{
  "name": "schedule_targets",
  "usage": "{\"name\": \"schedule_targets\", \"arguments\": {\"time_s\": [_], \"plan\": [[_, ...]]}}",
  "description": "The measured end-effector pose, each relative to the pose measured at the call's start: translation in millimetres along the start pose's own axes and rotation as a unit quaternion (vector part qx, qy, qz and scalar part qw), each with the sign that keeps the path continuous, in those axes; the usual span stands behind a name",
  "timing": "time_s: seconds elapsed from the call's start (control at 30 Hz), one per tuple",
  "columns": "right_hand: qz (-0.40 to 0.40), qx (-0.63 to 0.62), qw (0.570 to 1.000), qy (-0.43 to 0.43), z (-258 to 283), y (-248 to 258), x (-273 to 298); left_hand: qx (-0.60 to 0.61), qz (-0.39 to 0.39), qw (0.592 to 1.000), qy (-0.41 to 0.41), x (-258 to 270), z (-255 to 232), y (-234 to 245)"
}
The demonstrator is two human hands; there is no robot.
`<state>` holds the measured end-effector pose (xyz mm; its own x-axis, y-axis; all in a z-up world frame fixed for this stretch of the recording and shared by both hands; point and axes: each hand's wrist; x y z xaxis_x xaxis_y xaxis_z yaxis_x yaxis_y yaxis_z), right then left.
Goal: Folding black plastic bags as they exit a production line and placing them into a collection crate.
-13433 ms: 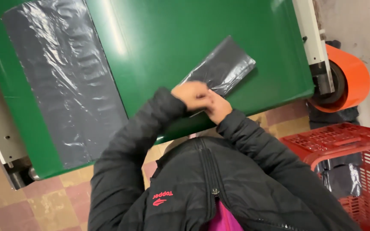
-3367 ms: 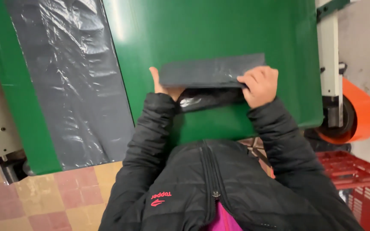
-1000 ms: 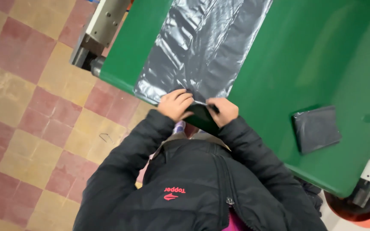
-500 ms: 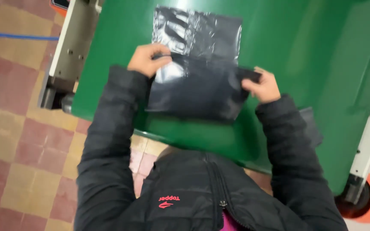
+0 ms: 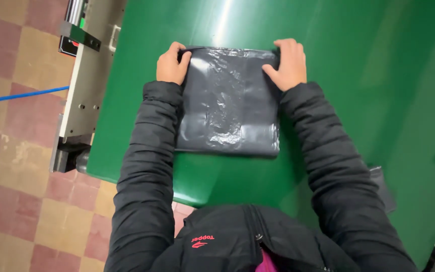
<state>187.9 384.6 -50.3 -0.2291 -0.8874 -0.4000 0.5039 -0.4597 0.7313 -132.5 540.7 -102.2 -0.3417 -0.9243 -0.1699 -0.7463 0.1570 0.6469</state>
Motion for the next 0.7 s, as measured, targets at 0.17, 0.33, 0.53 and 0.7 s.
{"name": "schedule_targets", "arguments": {"time_s": [0.17, 0.33, 0.53, 0.7], "plan": [[0.188, 0.058, 0.979, -0.057, -22, -26, -20, -0.107, -0.128, 0.982, -0.086, 19, -58, 23], [0.181, 0.1, 0.978, 0.017, 17, -9, -10, 0.138, 0.159, 0.977, -0.019, 75, -74, -12], [0.061, 0.045, 0.984, 0.16, 136, 60, 71, 0.636, 0.23, 0.665, 0.316, 103, -19, -5], [0.048, 0.044, 0.982, 0.18, 153, 54, 155, 0.708, 0.144, 0.583, 0.372, 147, 49, 11]]}}
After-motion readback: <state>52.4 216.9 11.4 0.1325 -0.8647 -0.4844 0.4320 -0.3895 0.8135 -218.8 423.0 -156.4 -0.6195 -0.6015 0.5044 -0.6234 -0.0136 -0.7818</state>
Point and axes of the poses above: each hand's wrist, its own x-axis away from the middle knuckle, its own y-axis out of the back of the hand, z = x × y, and after that the axes turned 4 degrees about -x, right-handed
